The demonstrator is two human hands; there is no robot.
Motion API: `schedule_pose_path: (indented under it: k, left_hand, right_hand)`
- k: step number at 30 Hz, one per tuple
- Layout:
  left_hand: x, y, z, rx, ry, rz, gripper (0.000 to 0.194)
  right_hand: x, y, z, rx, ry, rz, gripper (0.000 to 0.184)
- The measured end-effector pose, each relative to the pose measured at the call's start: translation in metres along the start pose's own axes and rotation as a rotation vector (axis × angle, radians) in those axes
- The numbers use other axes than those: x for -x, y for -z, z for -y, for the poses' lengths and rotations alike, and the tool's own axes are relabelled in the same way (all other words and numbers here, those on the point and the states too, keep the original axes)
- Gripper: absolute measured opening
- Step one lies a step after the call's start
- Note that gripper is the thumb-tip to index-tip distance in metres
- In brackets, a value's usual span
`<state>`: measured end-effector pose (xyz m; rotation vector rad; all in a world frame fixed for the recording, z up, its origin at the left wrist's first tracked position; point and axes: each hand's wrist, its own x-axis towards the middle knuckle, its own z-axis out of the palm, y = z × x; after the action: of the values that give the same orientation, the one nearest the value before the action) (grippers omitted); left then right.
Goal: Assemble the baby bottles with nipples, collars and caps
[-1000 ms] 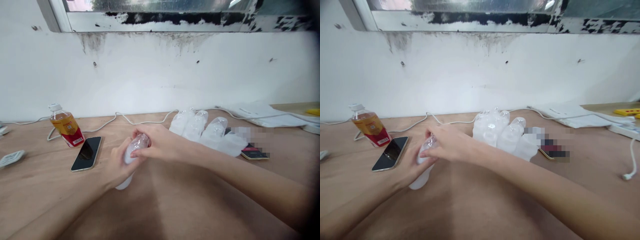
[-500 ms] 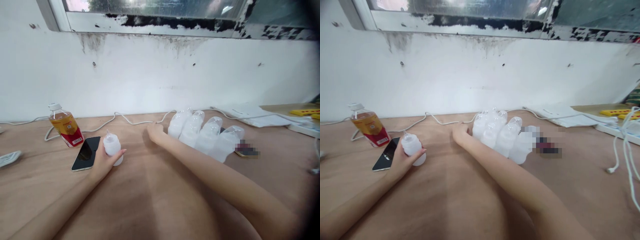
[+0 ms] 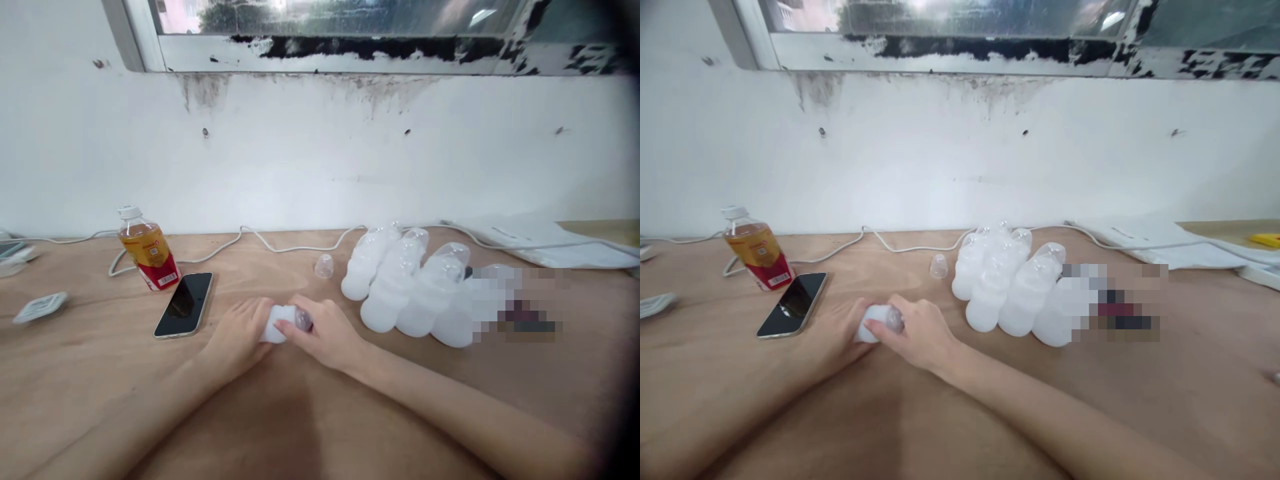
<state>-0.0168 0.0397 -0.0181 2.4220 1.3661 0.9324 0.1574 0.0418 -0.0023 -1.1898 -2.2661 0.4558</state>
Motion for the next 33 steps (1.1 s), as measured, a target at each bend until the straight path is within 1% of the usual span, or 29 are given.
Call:
schedule_pose_path:
  k: [3,5,6,8,9,10,11,12,14,15,16,17,18,19,21,23,25,27,28,29,30,31,33]
  left_hand:
    - [-0.006,0.007,-0.003,-0.230,-0.192,0.222,0.015]
    - [-0.011,0.015,-0.003,-0.313,-0.247,0.344,0.019]
    - [-0.013,0.019,-0.003,-0.311,-0.246,0.379,0.020]
    - [-0.015,0.024,-0.003,-0.298,-0.247,0.429,0.021]
    - [-0.015,0.025,-0.003,-0.304,-0.252,0.435,0.021]
    - [-0.014,0.024,-0.003,-0.316,-0.253,0.426,0.020]
    - [-0.013,0.023,-0.004,-0.333,-0.248,0.405,0.019]
    - [-0.011,0.021,-0.005,-0.356,-0.237,0.374,0.019]
    - [-0.008,0.016,-0.007,-0.421,-0.218,0.316,0.020]
    - [-0.008,0.014,-0.007,-0.447,-0.221,0.305,0.022]
    - [-0.007,0.013,-0.006,-0.462,-0.230,0.304,0.024]
    - [-0.007,0.012,-0.005,-0.464,-0.241,0.310,0.027]
    - [-0.008,0.013,-0.002,-0.455,-0.252,0.321,0.029]
    - [-0.009,0.015,0.001,-0.434,-0.258,0.332,0.032]
    - [-0.011,0.020,0.007,-0.372,-0.272,0.356,0.036]
    - [-0.012,0.024,0.010,-0.299,-0.308,0.369,0.037]
    - [-0.013,0.028,0.010,-0.216,-0.354,0.368,0.038]
    - [-0.014,0.030,0.012,-0.141,-0.353,0.370,0.039]
    - [-0.014,0.031,0.015,-0.120,-0.323,0.355,0.039]
    - [-0.015,0.032,0.020,-0.117,-0.275,0.321,0.041]
    - [-0.016,0.033,0.028,-0.130,-0.209,0.262,0.043]
    - [-0.017,0.034,0.037,-0.159,-0.135,0.167,0.046]
    - [-0.020,0.035,0.057,-0.167,0.037,-0.047,0.051]
  right_hand:
    - [0.012,-0.008,-0.015,-0.074,0.105,0.003,0.035]
    - [0.013,-0.009,-0.022,-0.048,0.230,-0.047,0.039]
    - [0.012,-0.009,-0.025,-0.002,0.323,-0.069,0.039]
    - [0.009,-0.006,-0.030,0.116,0.551,-0.087,0.032]
    - [0.008,-0.004,-0.032,0.167,0.651,-0.086,0.030]
    - [0.007,-0.002,-0.035,0.192,0.719,-0.090,0.033]
    - [0.006,-0.001,-0.036,0.179,0.733,-0.103,0.037]
    - [0.007,0.000,-0.037,0.131,0.688,-0.119,0.040]
    - [0.008,0.001,-0.036,0.002,0.463,-0.101,0.050]
    - [0.009,0.001,-0.035,-0.040,0.342,-0.065,0.051]
    - [0.011,0.000,-0.033,-0.055,0.254,-0.021,0.048]
    - [0.012,-0.001,-0.031,-0.047,0.215,0.015,0.043]
    - [0.013,-0.002,-0.029,-0.020,0.232,0.030,0.036]
    - [0.013,-0.004,-0.028,0.022,0.294,0.018,0.032]
    - [0.012,-0.006,-0.027,0.133,0.483,-0.070,0.031]
    - [0.011,-0.007,-0.028,0.248,0.666,-0.205,0.033]
    - [0.009,-0.006,-0.028,0.291,0.821,-0.378,0.026]
    - [0.009,-0.004,-0.028,0.287,0.939,-0.527,0.019]
    - [0.010,-0.002,-0.028,0.285,0.968,-0.568,0.018]
    - [0.011,-0.002,-0.028,0.282,0.964,-0.583,0.018]
    - [0.012,-0.002,-0.028,0.284,0.920,-0.563,0.021]
    - [0.012,-0.003,-0.029,0.277,0.841,-0.519,0.025]
    - [0.013,-0.006,-0.030,0.237,0.635,-0.360,0.030]
